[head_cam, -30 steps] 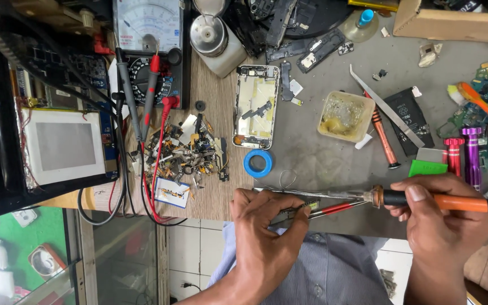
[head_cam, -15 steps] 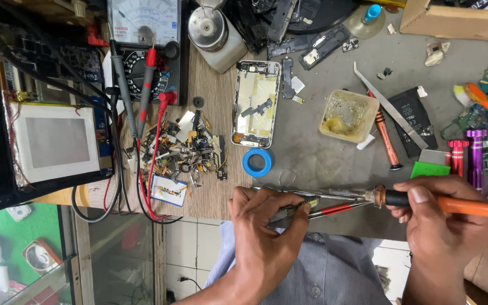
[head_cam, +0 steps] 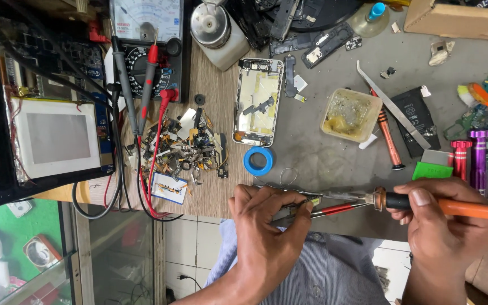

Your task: Soldering wires to a small electronic component on a repair bench

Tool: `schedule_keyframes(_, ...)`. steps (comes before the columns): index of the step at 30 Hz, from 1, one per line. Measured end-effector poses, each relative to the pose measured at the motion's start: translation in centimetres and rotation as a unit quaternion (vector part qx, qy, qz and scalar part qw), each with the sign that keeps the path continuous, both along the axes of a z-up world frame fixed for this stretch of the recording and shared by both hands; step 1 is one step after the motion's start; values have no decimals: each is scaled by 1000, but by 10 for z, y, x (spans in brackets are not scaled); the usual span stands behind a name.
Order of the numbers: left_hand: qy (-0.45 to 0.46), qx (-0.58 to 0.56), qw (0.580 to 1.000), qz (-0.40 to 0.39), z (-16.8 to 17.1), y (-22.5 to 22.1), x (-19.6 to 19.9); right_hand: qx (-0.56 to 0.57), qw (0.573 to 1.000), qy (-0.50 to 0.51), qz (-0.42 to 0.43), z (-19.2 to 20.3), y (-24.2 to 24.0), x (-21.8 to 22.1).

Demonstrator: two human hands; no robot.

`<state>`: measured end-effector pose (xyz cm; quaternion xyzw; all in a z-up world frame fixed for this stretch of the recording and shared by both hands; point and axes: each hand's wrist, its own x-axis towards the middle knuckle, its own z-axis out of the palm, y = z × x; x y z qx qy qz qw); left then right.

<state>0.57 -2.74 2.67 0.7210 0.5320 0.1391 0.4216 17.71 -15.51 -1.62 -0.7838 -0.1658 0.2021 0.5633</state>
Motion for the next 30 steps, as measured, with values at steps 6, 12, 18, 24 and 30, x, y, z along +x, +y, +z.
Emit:
schedule_keyframes(6,6,-7,1000,-1,-1,0,1,-6,1000,16,-19,2,-1,-1)
schedule_keyframes(12,1,-5,1000,1,-1,-1,1,-4,999,37,-15,3,-3,1)
schedule_keyframes(18,-11,-7,1000,6,-1,-1,1,-5,999,37,-26,-3,-7,3)
schedule_keyframes(24,5,-3,1000,3,0,0,2,-1,1000,14,-20,6,4,-1)
schedule_keyframes(30,3,0,1000,0,-1,0,1,16,1000,12,-22,-1,0,0)
